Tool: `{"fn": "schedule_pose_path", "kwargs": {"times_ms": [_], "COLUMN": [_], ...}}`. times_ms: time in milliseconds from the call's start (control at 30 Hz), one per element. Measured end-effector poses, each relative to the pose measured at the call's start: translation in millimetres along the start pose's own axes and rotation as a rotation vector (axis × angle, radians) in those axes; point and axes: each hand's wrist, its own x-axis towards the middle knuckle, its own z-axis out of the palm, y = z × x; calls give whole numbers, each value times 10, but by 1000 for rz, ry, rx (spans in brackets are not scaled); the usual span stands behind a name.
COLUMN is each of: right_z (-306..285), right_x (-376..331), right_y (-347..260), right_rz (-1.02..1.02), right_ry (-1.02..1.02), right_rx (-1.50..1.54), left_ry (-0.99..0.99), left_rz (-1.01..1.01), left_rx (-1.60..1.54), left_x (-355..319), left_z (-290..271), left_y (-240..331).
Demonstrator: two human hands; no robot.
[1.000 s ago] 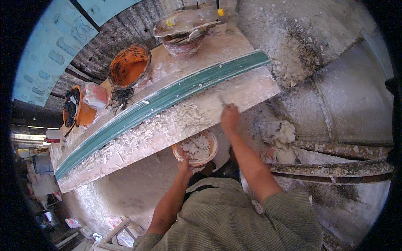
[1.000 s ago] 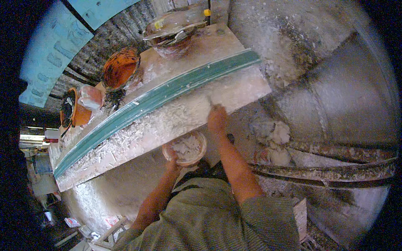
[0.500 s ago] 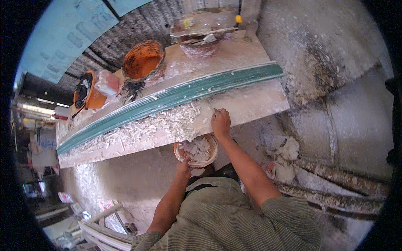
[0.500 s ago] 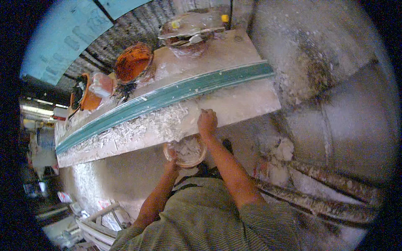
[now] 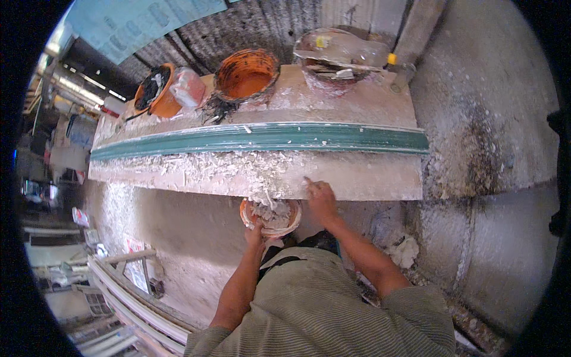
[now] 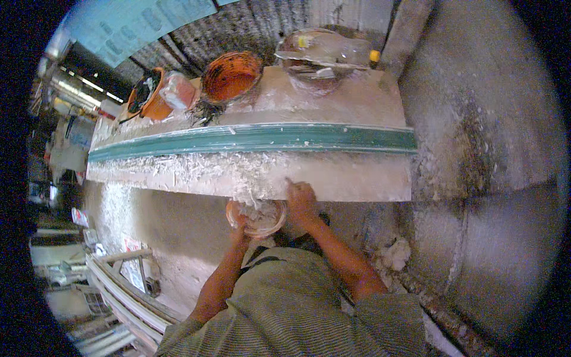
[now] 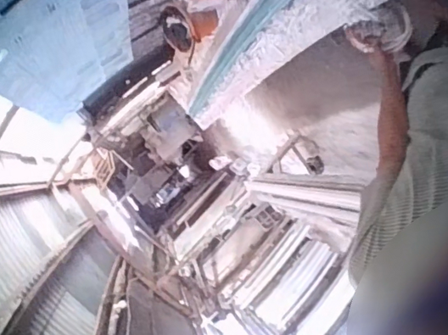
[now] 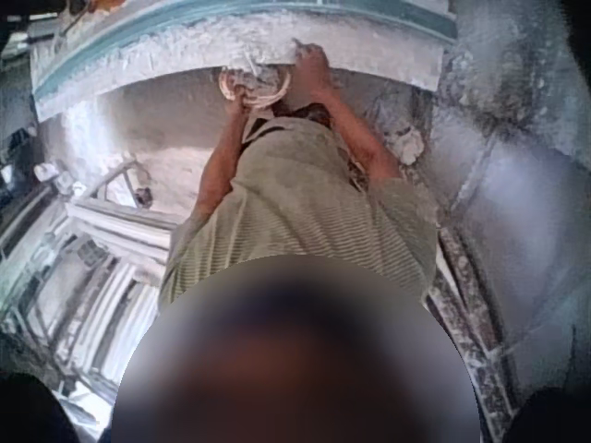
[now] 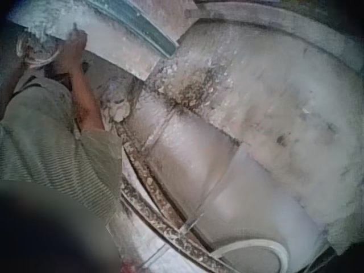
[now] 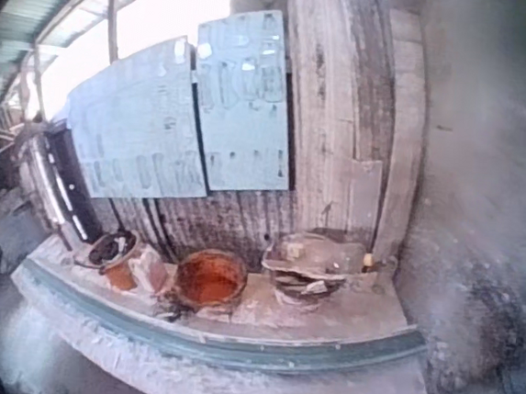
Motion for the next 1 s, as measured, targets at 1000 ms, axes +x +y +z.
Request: {"fn": "schedule_pose_path", "kwargs": {"times_ms": [1000], "right_z": [-66], "right_x": [743], "right_y": [1313], "right_rz": [-378], "right_ry": [-231], "right_rx": [-138], "left_ry": [269], "left_rz": [-118], "left_rx": [-44], "left_x": [-373], "left_z": [173], "left_y": [-120]}}
